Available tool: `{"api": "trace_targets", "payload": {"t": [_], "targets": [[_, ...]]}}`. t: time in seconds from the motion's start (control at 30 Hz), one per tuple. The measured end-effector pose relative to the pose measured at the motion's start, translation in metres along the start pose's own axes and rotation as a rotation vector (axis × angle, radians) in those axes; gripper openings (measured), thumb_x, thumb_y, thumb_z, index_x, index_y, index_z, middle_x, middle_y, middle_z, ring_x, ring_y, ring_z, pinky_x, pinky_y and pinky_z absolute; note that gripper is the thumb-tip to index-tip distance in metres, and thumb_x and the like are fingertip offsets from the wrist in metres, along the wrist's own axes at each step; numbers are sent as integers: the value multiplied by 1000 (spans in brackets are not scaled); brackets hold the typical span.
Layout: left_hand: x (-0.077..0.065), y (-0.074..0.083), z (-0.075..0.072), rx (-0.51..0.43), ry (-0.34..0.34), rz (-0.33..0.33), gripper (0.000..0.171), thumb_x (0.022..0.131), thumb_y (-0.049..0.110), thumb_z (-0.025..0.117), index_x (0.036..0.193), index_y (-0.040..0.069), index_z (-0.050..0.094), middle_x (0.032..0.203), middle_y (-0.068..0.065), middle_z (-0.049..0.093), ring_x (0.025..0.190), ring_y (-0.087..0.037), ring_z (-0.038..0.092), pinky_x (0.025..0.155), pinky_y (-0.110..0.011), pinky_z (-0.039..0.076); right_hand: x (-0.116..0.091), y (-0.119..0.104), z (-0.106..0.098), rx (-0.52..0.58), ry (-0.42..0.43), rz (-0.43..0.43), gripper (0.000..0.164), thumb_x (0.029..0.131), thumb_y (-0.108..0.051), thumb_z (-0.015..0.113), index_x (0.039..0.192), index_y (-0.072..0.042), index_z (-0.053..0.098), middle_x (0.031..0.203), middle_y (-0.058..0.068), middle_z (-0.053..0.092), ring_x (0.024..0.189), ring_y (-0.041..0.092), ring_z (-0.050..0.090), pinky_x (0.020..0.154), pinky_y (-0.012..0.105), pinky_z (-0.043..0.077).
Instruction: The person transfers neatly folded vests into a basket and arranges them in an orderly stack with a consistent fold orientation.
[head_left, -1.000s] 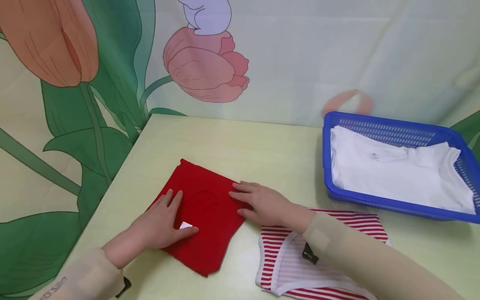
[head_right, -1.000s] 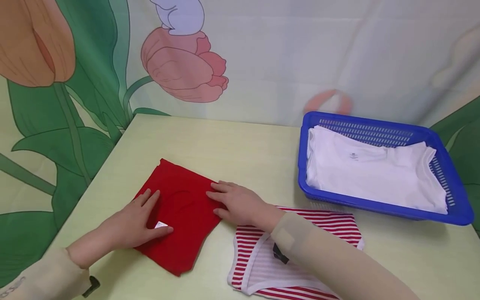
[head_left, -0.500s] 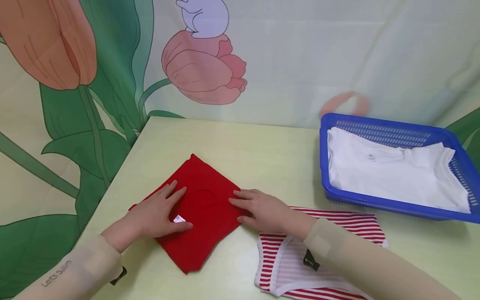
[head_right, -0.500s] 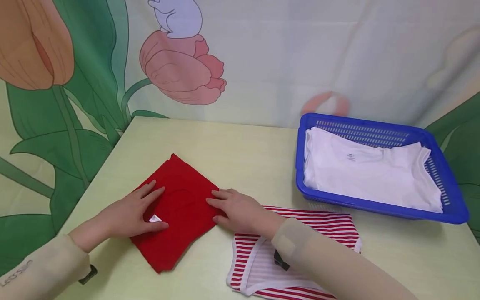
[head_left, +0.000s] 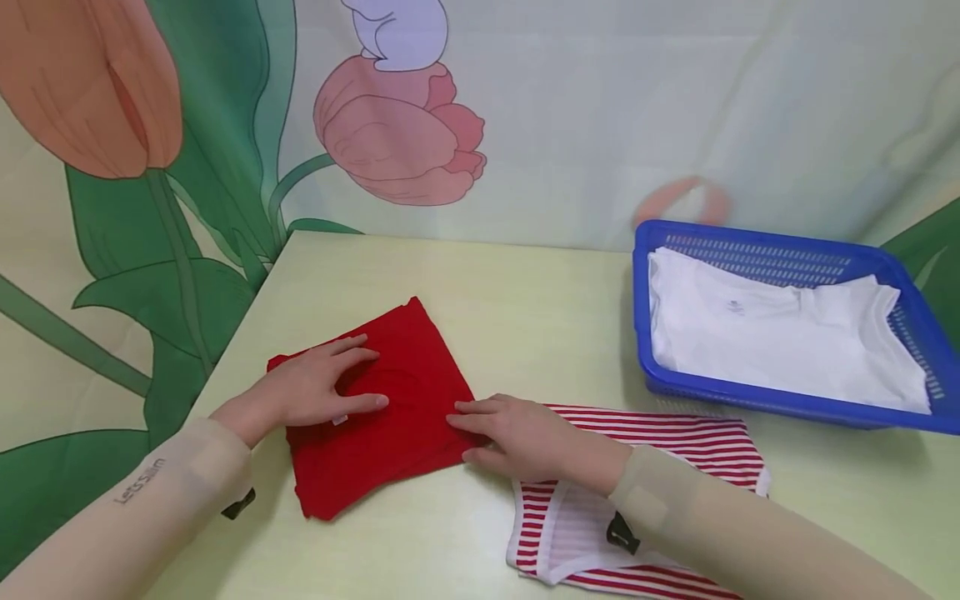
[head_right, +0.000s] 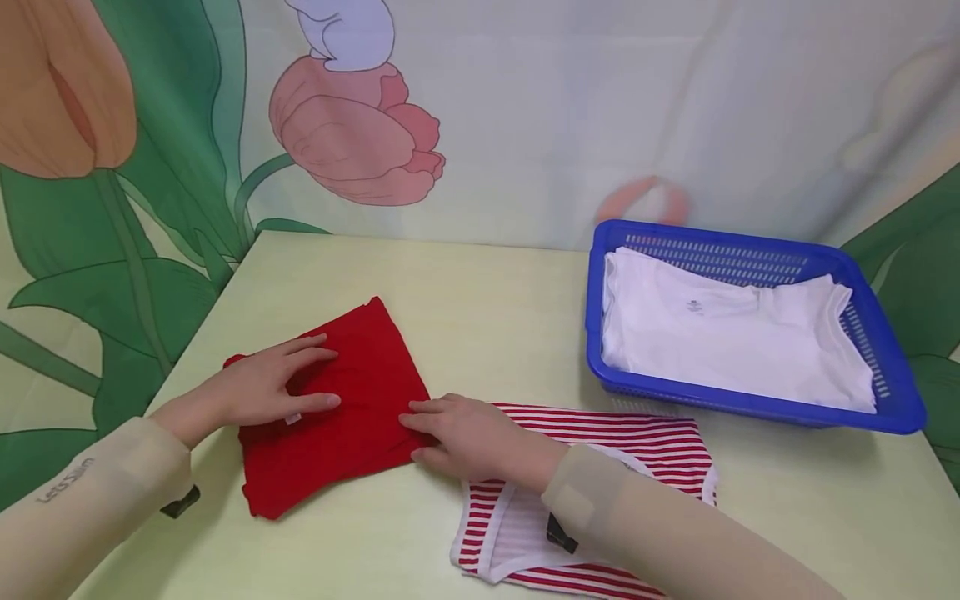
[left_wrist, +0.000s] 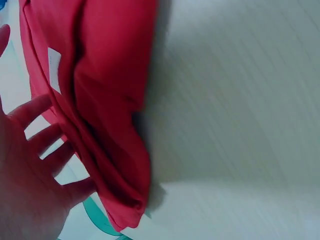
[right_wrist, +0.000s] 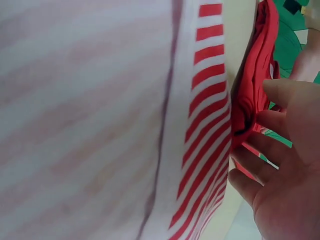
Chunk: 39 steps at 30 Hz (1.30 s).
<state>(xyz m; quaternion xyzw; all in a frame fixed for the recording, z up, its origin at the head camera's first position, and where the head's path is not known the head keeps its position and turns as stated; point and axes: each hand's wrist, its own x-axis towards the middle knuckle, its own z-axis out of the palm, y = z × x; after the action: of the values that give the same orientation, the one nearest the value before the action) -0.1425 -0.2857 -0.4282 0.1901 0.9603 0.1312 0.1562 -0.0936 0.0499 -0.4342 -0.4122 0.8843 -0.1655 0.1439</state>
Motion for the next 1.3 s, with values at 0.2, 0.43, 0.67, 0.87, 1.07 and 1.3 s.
{"api": "trace_targets", "payload": {"t": [0.2,0.43,0.67,0.87,1.07,1.3], "targets": [[-15,15,-1,23,57,9,96,89,67,74,160,8,47,169,-25,35,152,-51,35,117,-71,38,6,4,-8,37,11,0,56,106,-33,67,156,-11,56,161,9,54,148,29,51,118,43,47],[-52,52,10,32,49,-78,105,90,61,77,165,1,35,168,-33,28,152,-59,29,115,-77,35,18,11,-24,23,42,43,60,106,-31,67,160,-10,50,166,12,46,153,32,43,121,44,44],[-72,65,26,108,-9,-194,108,92,62,74,158,-13,36,159,-46,32,147,-66,31,107,-72,47,40,9,-26,-36,24,26,63,108,-34,65,163,-11,45,170,11,41,158,31,36,123,41,40],[-73,63,34,123,-12,-197,104,93,62,72,157,-13,38,160,-45,32,149,-65,30,113,-66,46,54,6,-22,-58,-6,18,65,107,-36,65,165,-14,43,172,9,37,160,30,32,127,40,35],[-72,62,40,150,8,-180,103,93,63,71,157,-11,40,160,-43,34,149,-62,32,112,-65,47,60,12,-14,-121,-43,37,64,107,-36,64,163,-13,45,170,10,41,159,30,34,129,43,30],[-66,55,35,191,-11,-158,102,91,65,73,158,-6,44,161,-40,35,148,-60,36,102,-63,56,57,14,-10,-164,-60,54,61,108,-39,62,162,-13,48,167,10,45,159,31,35,132,47,23]]}}
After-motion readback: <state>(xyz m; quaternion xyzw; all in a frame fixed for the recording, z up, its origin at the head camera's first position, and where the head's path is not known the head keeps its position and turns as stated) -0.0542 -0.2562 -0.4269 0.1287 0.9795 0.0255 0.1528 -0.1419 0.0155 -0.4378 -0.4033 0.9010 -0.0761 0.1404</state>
